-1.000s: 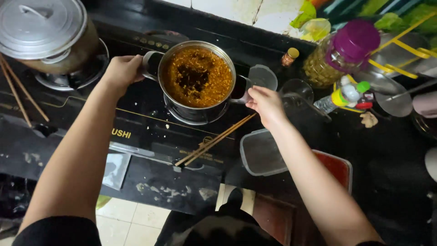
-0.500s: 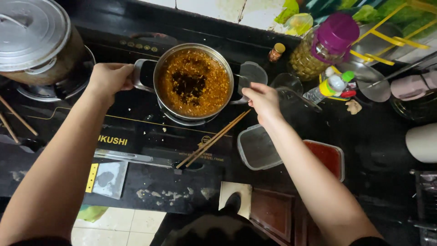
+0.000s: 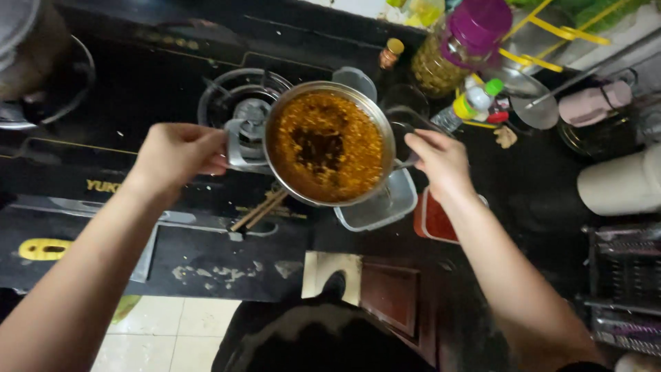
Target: Pouring a red sauce into a pot and stirring it on a stove.
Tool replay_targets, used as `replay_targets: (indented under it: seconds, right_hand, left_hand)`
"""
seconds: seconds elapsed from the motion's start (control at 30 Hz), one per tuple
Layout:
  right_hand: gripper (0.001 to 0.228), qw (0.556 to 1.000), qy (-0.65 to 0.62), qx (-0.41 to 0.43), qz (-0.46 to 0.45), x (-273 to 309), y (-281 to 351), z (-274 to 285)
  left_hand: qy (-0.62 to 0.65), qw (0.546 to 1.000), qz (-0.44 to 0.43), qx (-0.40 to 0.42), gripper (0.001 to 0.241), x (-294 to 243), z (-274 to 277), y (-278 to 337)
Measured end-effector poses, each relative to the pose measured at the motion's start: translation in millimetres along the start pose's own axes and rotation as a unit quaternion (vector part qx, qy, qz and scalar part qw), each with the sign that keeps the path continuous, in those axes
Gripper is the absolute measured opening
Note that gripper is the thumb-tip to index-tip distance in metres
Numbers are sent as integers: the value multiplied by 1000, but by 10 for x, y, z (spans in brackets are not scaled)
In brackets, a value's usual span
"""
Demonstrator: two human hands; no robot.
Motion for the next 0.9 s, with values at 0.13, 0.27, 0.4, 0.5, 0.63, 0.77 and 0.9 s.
replay_targets:
  seconds: [0.13, 0.27, 0.4, 0.5, 0.63, 0.77, 0.9]
  right_hand:
    - [35, 998, 49, -44, -8, 21, 233, 640]
    - [34, 997, 47, -63, -17, -69, 386, 1267]
    - [33, 986, 127, -106, -11, -69, 555, 1771]
    - [32, 977, 168, -130, -31, -182, 618, 2108]
    - [32, 974, 170, -139, -49, -365, 685, 2326]
    - [30, 977, 146, -145, -58, -442, 742, 2358]
    - [31, 972, 169, -149, -66, -704, 668, 2518]
  left_hand:
    - [54, 996, 49, 52, 28, 91, -645, 310]
    - [106, 984, 77, 117, 30, 321, -1300, 543]
    - [162, 965, 119, 171, 30, 629, -1905, 720]
    - [210, 944, 160, 196, 31, 898, -2284, 777]
    - [235, 936, 166, 204, 30, 1066, -2598, 848]
    - [217, 942, 167, 197, 29, 1207, -2771, 858]
    - [229, 938, 183, 186, 30, 1346, -2866, 846]
Point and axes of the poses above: each hand's wrist, its own y-axis away from the middle knuckle, its own z-axis out of the back of the hand, x = y × z, the point moved 5 cm from there along -y, towards the middle knuckle, and after that the axes turned 1 degree about z, right-handed, at the moved point
